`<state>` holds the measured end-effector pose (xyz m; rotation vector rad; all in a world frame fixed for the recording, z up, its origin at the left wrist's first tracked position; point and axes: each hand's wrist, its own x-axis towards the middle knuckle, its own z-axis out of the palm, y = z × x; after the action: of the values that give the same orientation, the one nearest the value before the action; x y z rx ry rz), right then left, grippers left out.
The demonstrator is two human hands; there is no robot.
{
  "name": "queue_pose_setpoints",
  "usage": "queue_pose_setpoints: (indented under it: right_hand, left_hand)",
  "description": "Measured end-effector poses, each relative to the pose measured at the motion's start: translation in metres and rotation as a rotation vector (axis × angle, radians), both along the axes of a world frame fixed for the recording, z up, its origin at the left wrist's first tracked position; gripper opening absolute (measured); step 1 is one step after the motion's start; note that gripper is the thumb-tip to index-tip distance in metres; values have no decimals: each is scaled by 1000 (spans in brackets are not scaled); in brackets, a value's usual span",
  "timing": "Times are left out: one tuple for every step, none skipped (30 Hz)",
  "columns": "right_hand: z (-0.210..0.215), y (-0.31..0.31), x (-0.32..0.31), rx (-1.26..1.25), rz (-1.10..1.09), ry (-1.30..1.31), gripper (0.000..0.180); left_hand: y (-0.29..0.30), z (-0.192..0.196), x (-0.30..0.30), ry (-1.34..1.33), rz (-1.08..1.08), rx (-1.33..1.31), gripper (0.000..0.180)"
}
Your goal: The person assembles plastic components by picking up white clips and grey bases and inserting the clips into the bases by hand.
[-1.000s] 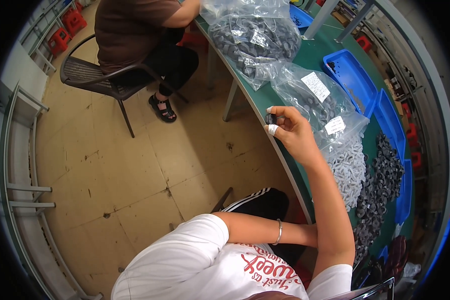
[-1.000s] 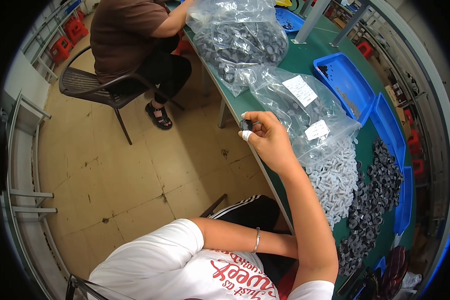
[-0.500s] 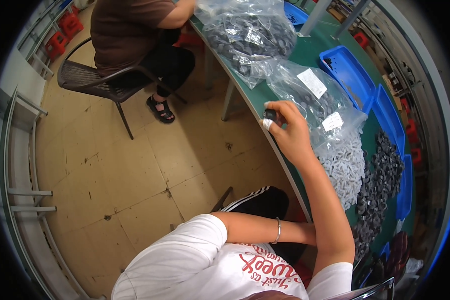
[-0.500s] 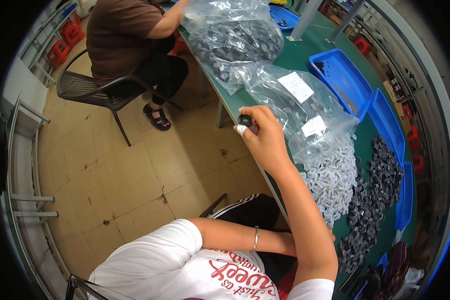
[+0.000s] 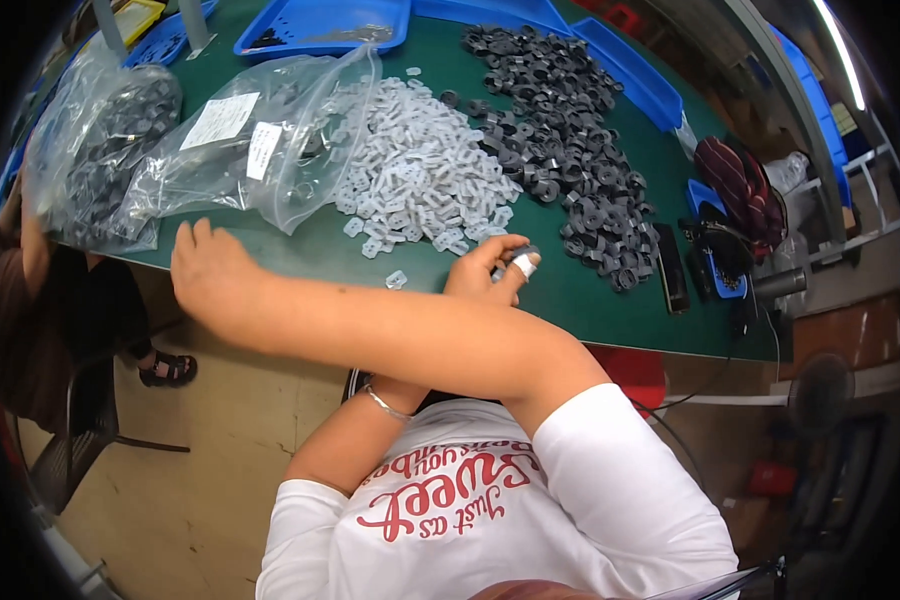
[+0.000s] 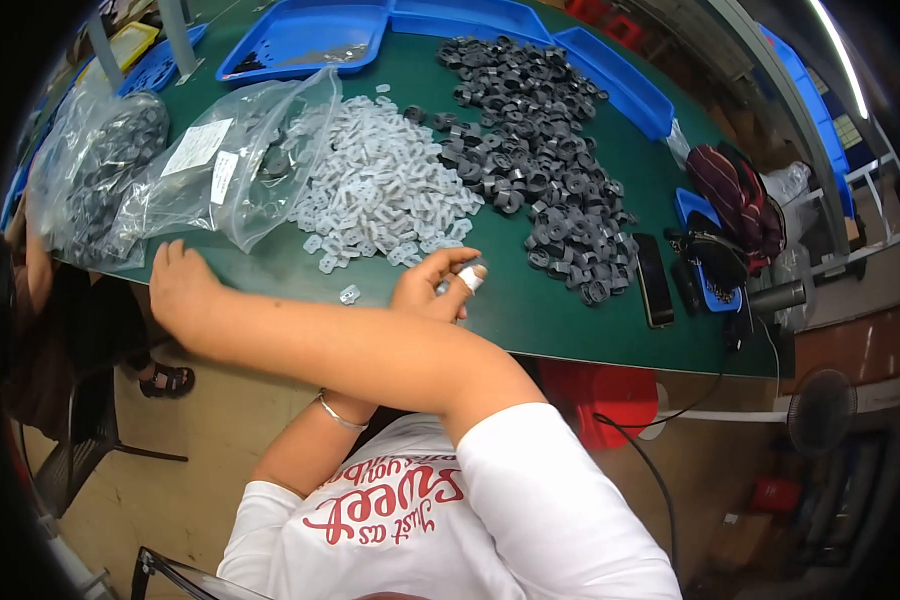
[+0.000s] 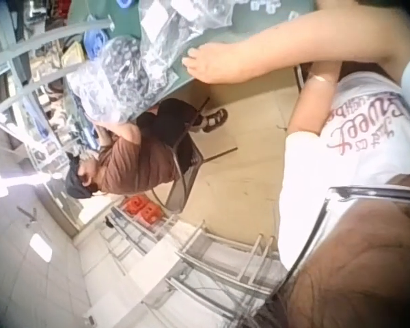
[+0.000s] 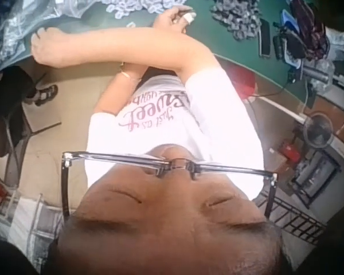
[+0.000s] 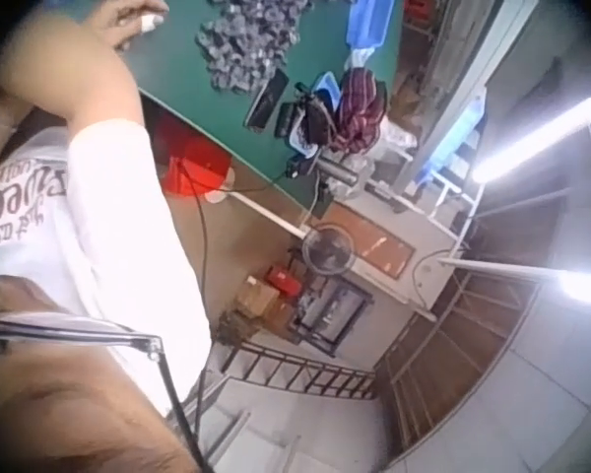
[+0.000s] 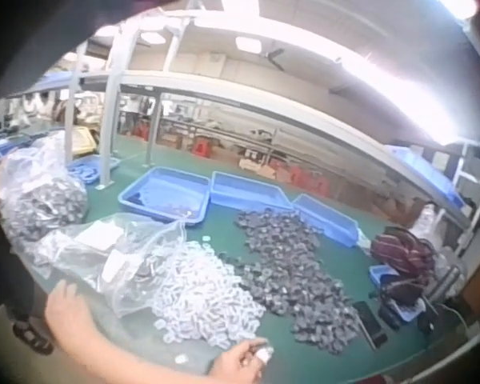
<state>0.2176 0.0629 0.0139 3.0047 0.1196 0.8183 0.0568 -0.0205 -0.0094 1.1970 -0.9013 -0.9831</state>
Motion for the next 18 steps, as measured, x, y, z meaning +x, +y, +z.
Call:
queue_pose_setpoints:
  right_hand:
    - [12, 6, -19, -54, 62, 13, 40]
    - [19, 14, -32, -67, 57, -90, 34]
    - [27, 12, -49, -75, 46, -97, 34]
    - [38, 14, -67, -17, 125, -48, 30]
    - [46, 16, -84, 40, 210, -2, 26]
    - [50, 12, -100, 39, 209, -14, 26]
    - [50, 9, -113, 84, 239, -26, 25]
    - [50, 5, -125, 127, 268, -39, 23]
    - [49, 3, -136, 132, 274, -48, 23]
    - [49, -1, -147, 182, 286, -28, 22]
    - [50, -5, -158, 232, 298, -9, 22]
    - [50, -9, -168, 241, 305, -17, 22]
    - [50, -15, -177, 300, 300, -29, 24]
    - [50, -21, -186, 360, 295, -40, 26]
    - [49, -26, -198, 365, 287, -47, 26]
    - [47, -31, -209, 418, 306, -38, 27]
    - [45, -36, -219, 471, 327, -29, 29]
    - [44, -39, -229, 475, 326, -34, 29]
  left_hand:
    - [6, 10, 6, 234, -58, 139, 40]
    - [9, 20, 10, 293, -102, 114, 36]
    - [4, 16, 9, 285, -113, 109, 36]
    - [3, 8, 12, 514, -206, 86, 35]
    - [5, 5, 15, 740, -291, 59, 34]
    - [5, 13, 9, 820, -305, 112, 34]
    - [6, 12, 6, 812, -300, 118, 34]
    - [5, 11, 4, 925, -329, 117, 33]
    - [6, 8, 1, 1041, -356, 114, 33]
    - [6, 6, -2, 1081, -378, 101, 31]
    - [5, 6, -5, 1074, -376, 107, 31]
    - [7, 5, -7, 1106, -356, 124, 33]
    - [7, 3, -7, 1143, -339, 141, 34]
    - [7, 0, -8, 1145, -331, 147, 34]
    - [6, -1, -11, 1228, -321, 158, 31]
    - [4, -2, -14, 1310, -304, 164, 27]
    - [3, -1, -15, 1306, -301, 169, 27]
    - [1, 4, -17, 1370, -298, 167, 25]
